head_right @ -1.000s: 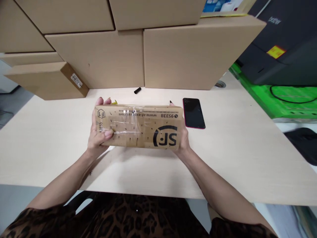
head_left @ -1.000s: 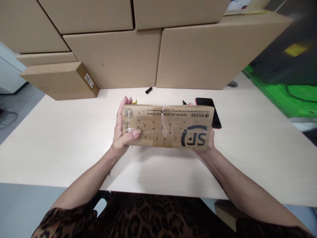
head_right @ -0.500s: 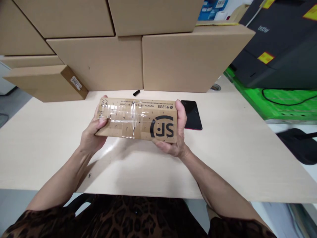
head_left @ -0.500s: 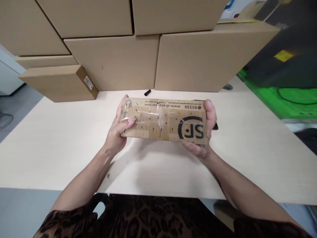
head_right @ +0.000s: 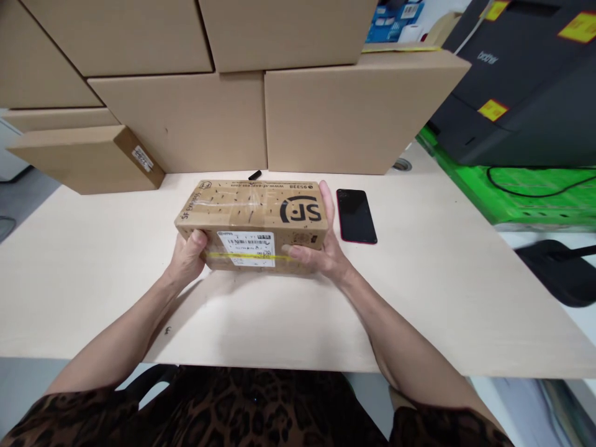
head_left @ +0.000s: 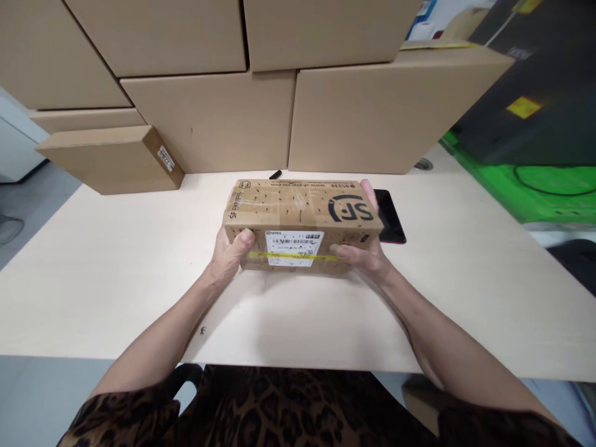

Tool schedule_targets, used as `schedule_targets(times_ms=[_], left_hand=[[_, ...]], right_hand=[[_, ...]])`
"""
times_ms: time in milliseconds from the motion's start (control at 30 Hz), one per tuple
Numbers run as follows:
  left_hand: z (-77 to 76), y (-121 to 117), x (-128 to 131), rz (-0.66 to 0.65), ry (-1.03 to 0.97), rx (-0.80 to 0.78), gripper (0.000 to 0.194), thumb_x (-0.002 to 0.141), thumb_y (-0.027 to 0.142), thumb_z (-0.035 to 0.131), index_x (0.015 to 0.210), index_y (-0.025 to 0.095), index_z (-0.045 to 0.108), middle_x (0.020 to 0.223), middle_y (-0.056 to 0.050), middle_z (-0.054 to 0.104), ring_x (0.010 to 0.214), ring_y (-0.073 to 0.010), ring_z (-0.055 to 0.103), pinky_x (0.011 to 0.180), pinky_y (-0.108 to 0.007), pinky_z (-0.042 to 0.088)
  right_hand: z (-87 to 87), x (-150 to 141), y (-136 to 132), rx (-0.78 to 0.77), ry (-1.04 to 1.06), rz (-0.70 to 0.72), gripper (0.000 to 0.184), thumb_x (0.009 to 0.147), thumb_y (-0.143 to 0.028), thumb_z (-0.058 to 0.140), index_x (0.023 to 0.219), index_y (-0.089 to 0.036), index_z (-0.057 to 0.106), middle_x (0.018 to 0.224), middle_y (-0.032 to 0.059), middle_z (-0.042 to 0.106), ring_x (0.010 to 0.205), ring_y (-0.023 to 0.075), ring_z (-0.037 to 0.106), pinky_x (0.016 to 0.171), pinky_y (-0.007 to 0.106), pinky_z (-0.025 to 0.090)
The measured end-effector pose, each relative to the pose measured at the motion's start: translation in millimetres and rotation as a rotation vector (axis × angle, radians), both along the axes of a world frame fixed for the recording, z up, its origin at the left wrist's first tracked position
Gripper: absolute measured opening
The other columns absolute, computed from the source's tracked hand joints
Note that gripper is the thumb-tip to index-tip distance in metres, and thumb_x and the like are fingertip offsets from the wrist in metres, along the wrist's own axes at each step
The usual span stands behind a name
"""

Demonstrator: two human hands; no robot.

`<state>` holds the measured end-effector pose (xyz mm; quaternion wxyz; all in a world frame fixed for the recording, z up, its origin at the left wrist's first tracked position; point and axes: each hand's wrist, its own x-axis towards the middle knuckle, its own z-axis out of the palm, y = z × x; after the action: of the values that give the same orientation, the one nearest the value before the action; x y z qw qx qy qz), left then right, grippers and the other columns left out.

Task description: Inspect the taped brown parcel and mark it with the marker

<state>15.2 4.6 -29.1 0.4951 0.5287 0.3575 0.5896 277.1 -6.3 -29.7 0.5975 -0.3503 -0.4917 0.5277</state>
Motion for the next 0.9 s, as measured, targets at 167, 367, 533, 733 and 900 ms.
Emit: schedule_targets(times_ms=[167, 367, 533, 733, 900], left_hand=[[3.7, 3.2, -9.2, -0.049, 0.005, -0.085, 0.089, 0.080, 0.079, 0.082, 0.146, 0.023, 0.062, 0.136, -0.015, 0.079, 0.135, -0.0428, 0.071, 0.109, -0.053, 0.063], [-2.6, -2.2, -4.0, -0.150, 0.025, -0.173, 0.095, 0.077, 0.066, 0.091, 0.154, 0.022, 0.054, 0.141, -0.019, 0.076, 0.135, -0.0476, 0.070, 0.107, -0.062, 0.062], [3.6, -1.5, 0.7, -0.130, -0.043, -0.185, 0.088, 0.083, 0.063, 0.087, 0.155, 0.023, 0.054, 0.136, -0.018, 0.079, 0.134, -0.0462, 0.071, 0.106, -0.063, 0.065], [4.2, 7.4, -11.3, -0.164, -0.101, -0.280, 0.081, 0.086, 0.068, 0.082, 0.149, 0.023, 0.062, 0.130, -0.016, 0.082, 0.131, -0.0443, 0.074, 0.105, -0.060, 0.067], [0.5, 6.4, -14.3, -0.231, -0.100, -0.257, 0.081, 0.086, 0.069, 0.082, 0.151, 0.025, 0.061, 0.135, -0.016, 0.080, 0.138, -0.0419, 0.070, 0.112, -0.057, 0.063]], right_hand=[[-9.2, -5.7, 3.0, -0.074, 0.083, -0.031, 0.093, 0.068, -0.048, 0.098, 0.151, -0.040, 0.057, 0.130, 0.0030, 0.080, 0.131, 0.0351, 0.073, 0.117, 0.060, 0.058], [-11.9, -0.7, 5.1, -0.146, 0.166, -0.075, 0.067, 0.074, -0.047, 0.092, 0.135, -0.035, 0.067, 0.121, 0.0005, 0.082, 0.125, 0.0333, 0.077, 0.115, 0.060, 0.060], [-3.0, 1.3, 5.9, -0.193, 0.128, 0.019, 0.078, 0.068, -0.043, 0.096, 0.139, -0.038, 0.065, 0.126, 0.0020, 0.082, 0.127, 0.0365, 0.075, 0.112, 0.064, 0.062], [-8.5, -5.2, 6.4, -0.164, 0.061, 0.116, 0.082, 0.073, -0.040, 0.095, 0.147, -0.039, 0.062, 0.139, 0.0019, 0.079, 0.133, 0.0333, 0.072, 0.117, 0.061, 0.058], [-13.8, -5.4, 8.8, -0.279, 0.149, 0.076, 0.062, 0.080, -0.053, 0.087, 0.137, -0.035, 0.069, 0.136, 0.0026, 0.081, 0.132, 0.0338, 0.074, 0.111, 0.059, 0.063]])
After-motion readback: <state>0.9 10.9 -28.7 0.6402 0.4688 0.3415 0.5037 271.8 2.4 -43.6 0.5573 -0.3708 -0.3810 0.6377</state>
